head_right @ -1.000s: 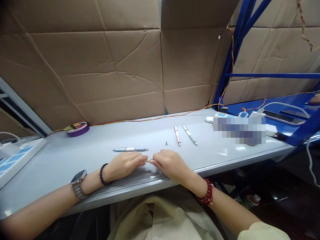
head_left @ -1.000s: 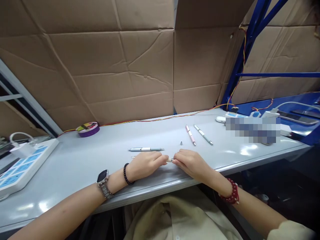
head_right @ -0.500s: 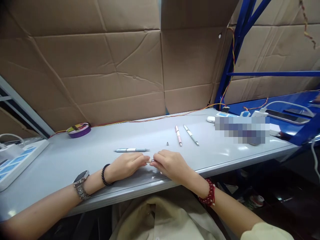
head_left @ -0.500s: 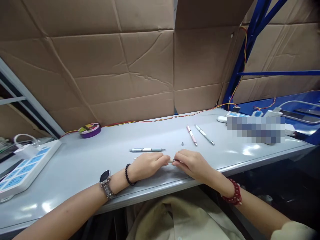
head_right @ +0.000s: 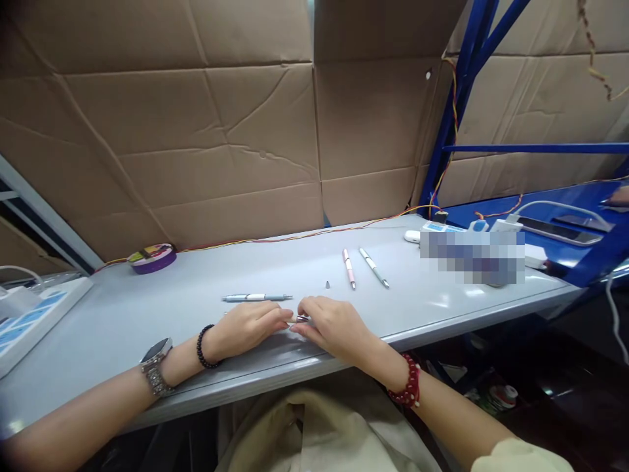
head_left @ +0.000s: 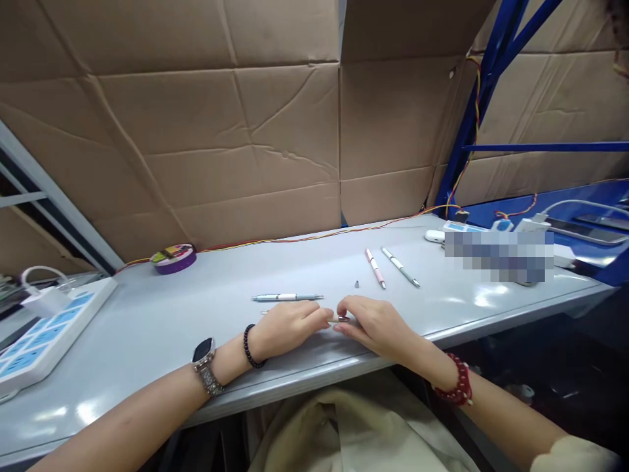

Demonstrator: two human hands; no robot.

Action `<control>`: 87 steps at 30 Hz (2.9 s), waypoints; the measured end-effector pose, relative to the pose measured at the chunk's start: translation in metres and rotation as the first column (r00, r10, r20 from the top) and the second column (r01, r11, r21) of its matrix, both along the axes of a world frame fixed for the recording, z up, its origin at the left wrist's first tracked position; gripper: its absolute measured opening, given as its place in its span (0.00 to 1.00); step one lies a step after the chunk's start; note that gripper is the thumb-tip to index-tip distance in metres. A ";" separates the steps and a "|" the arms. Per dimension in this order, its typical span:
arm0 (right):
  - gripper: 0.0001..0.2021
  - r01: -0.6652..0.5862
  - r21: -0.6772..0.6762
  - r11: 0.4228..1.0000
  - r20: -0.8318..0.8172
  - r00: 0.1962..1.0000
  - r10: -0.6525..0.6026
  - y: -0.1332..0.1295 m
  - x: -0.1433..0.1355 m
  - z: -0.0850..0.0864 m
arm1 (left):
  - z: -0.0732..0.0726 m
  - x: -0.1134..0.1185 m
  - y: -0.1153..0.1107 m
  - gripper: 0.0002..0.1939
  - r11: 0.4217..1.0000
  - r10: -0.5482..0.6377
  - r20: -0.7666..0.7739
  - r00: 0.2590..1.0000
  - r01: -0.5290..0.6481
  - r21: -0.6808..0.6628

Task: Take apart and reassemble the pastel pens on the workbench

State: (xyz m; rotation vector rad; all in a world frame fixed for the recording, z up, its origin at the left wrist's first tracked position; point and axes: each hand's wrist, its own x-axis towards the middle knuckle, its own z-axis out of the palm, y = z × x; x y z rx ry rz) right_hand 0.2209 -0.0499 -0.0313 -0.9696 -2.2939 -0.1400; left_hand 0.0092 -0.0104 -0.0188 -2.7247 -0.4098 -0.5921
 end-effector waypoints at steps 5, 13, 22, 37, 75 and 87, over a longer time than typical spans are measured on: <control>0.21 -0.060 0.075 0.995 0.047 0.997 0.056 -0.002 0.000 0.002 | 0.004 0.000 -0.005 0.08 0.989 -0.063 0.025 0.998 0.059 0.132; 0.22 -0.025 0.027 0.999 -0.039 0.999 0.026 -0.001 0.004 -0.002 | 0.013 -0.001 -0.008 0.08 0.967 -0.088 0.064 0.994 0.070 0.245; 0.05 -0.168 0.102 0.980 -0.206 0.961 0.186 0.001 0.000 -0.003 | 0.008 -0.001 -0.003 0.09 0.981 -0.075 0.108 0.991 0.054 0.186; 0.02 -0.045 0.271 0.961 -0.365 0.920 0.146 0.003 0.006 0.002 | 0.009 -0.003 -0.005 0.10 0.960 -0.118 0.252 0.961 0.045 0.278; 0.04 -0.021 -0.143 0.989 -0.699 0.710 -0.086 0.012 0.030 -0.001 | 0.012 -0.017 0.021 0.11 0.738 0.289 0.055 0.956 -0.185 -0.649; 0.03 -0.082 -0.097 0.992 -0.590 0.807 0.010 0.008 0.029 0.003 | 0.008 -0.016 0.022 0.10 0.793 0.281 -0.047 0.959 -0.259 -0.551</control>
